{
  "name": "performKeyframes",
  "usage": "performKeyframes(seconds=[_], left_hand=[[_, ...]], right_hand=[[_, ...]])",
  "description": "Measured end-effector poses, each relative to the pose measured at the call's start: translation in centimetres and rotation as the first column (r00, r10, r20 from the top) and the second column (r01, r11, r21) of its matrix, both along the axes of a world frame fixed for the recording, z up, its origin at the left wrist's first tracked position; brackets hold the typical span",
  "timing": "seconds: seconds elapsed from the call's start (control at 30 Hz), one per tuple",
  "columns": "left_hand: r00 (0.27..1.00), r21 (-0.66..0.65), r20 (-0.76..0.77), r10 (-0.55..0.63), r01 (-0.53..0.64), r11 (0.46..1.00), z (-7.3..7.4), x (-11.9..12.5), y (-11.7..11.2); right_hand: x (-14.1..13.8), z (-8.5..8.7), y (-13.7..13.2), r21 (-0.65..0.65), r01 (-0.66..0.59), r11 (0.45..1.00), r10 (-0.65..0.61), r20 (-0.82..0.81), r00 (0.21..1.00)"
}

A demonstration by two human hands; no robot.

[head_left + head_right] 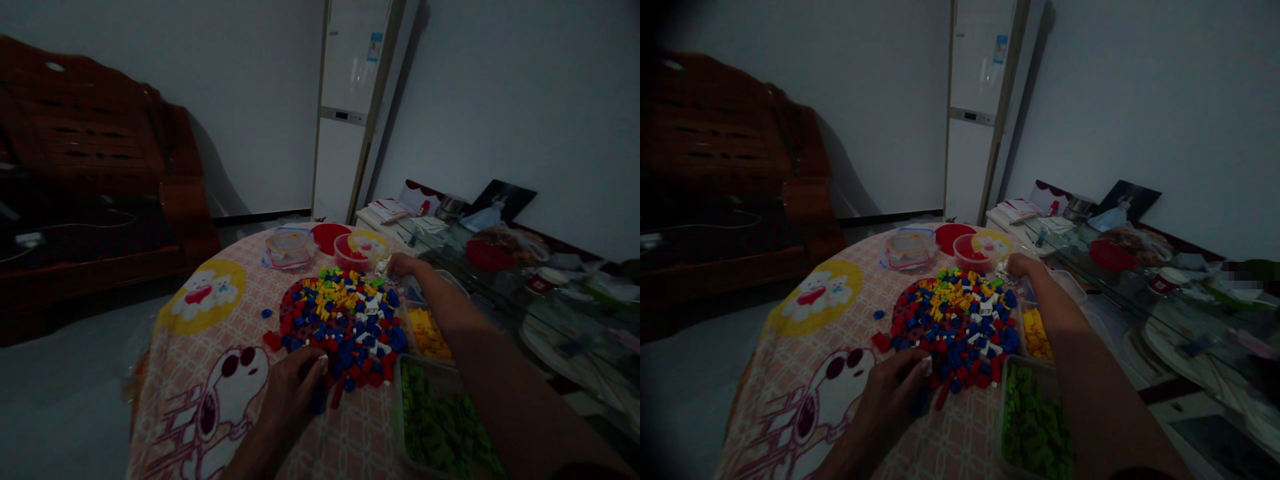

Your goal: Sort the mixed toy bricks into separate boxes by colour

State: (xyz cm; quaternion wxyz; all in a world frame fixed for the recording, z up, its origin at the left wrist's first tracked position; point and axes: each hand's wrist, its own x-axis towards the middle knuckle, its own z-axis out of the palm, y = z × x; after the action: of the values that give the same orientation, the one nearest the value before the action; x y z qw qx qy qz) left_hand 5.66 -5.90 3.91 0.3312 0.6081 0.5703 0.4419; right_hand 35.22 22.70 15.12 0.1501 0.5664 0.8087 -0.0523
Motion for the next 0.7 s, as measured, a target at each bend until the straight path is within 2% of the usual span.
performKeyframes(seconds=[0.17, 0.37, 0.5, 0.63, 0.7], left_hand=[[1.000, 0.004, -0.007, -0.005, 0.005, 1.000, -0.1, 0.1, 0.0], [0.999, 0.004, 0.015, 0.039, -0.039, 0.999, 0.4, 0.2, 0.1], [0.993, -0.045, 0.108, 0.040, -0.036, 0.998, 0.4, 0.2, 0.3], [0.991, -0.040, 0.130, 0.032, -0.027, 0.999, 0.1, 0.1, 0.7], [0.992, -0.014, 0.117, 0.042, -0.041, 0.999, 0.0, 0.2, 0.8]], right_hand=[[0.7, 0.0, 0.1, 0.072, 0.056, 0.996, -0.050, -0.085, 0.995], [2.6, 1.4, -0.5, 0.204, 0.147, 0.968, -0.097, -0.239, 0.966], [4.7, 1.3, -2.8, 0.274, 0.272, 0.922, -0.133, -0.438, 0.889], [6.5, 0.1, -5.8, 0.332, 0.357, 0.873, -0.159, -0.498, 0.853], [7.1, -0.5, -6.9, 0.373, 0.421, 0.827, -0.204, -0.499, 0.842]])
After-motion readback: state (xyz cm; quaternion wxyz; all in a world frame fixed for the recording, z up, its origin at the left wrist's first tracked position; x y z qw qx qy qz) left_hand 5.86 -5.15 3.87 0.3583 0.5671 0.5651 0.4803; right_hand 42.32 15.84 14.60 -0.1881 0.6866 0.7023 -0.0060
